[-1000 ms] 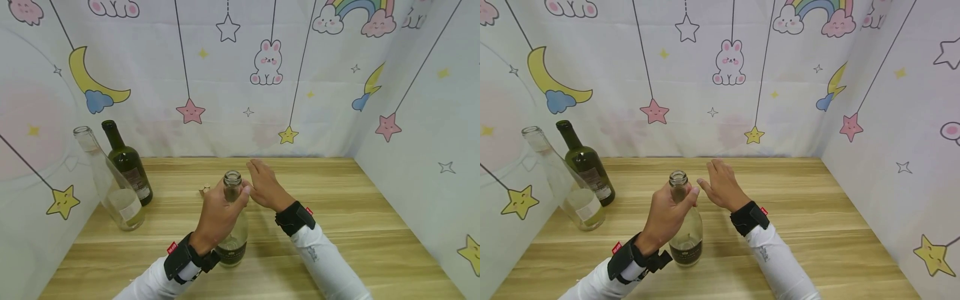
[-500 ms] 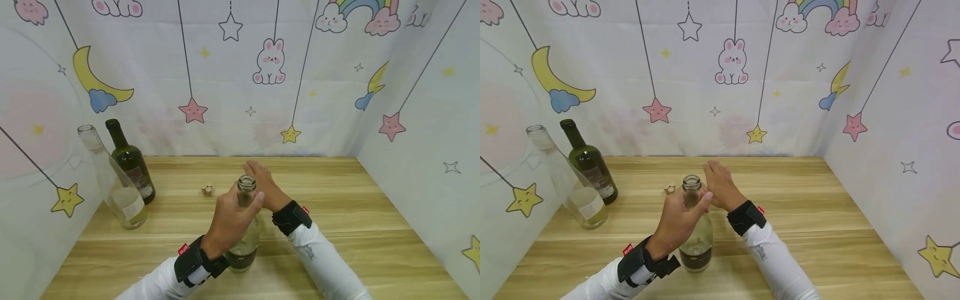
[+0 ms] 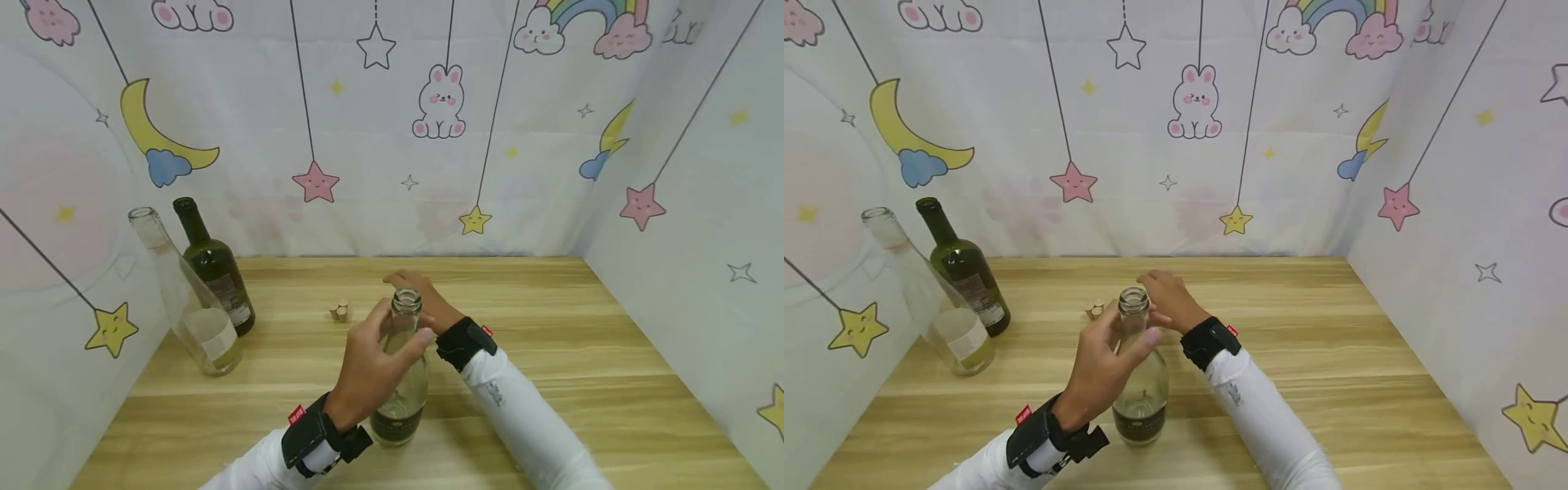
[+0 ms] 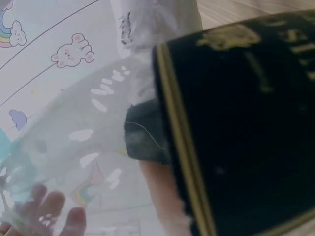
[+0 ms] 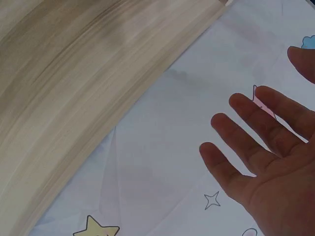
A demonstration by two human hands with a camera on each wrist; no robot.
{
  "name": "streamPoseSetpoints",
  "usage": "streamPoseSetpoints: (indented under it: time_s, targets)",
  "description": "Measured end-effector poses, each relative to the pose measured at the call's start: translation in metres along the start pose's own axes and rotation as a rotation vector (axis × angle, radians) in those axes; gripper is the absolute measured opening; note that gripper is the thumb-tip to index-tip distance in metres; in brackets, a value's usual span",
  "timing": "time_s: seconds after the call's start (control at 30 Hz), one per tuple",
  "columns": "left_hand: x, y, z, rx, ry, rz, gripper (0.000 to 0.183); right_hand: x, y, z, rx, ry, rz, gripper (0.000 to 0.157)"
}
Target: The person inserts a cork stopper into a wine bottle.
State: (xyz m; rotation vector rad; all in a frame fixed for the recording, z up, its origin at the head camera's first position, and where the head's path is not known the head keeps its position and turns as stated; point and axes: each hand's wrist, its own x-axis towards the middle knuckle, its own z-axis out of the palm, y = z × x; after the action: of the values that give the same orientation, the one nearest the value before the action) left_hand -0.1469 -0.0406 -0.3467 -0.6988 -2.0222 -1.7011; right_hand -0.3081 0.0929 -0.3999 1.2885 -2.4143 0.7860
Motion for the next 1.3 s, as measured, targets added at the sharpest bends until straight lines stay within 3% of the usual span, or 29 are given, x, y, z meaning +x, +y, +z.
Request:
streamPoseSetpoints:
  time_s: [0.13, 0.23, 0.33, 0.4, 0.57, 0.7, 0.97, 1.17, 1.3]
  targets:
    - [-0.004, -0.005, -0.015, 0.014, 0.042, 0.114, 0.028, 0.013, 0.002, 0.014, -0.054, -0.026, -0.046, 0.037]
    - [0.002, -0.008, -0.029, 0.144, 0.11, 0.14, 0.029, 0.024, 0.005, 0.024, -0.101, -0.064, -0.045, 0.028]
    - [0.01, -0.015, -0.046, 0.323, 0.171, 0.11, 0.025, 0.034, 0.014, 0.039, -0.114, -0.129, -0.026, 0.023]
    - [0.014, -0.022, -0.057, 0.428, 0.199, 0.08, 0.024, 0.038, 0.021, 0.05, -0.095, -0.171, 0.022, 0.028]
    - [0.02, -0.036, -0.079, 0.573, 0.196, -0.013, 0.029, 0.046, 0.033, 0.072, -0.075, -0.198, 0.041, 0.032]
    - [0.02, -0.04, -0.088, 0.605, 0.176, -0.059, 0.032, 0.053, 0.032, 0.084, -0.077, -0.219, 0.029, 0.03]
    - [0.025, -0.041, -0.092, 0.624, 0.174, -0.065, 0.033, 0.063, 0.016, 0.091, -0.055, -0.246, 0.026, 0.021]
    - [0.027, -0.042, -0.093, 0.638, 0.172, -0.072, 0.034, 0.063, 0.017, 0.103, -0.119, -0.189, 0.058, 0.013]
    - [0.028, -0.042, -0.093, 0.644, 0.17, -0.079, 0.034, 0.064, 0.017, 0.107, -0.105, -0.151, 0.032, 0.009]
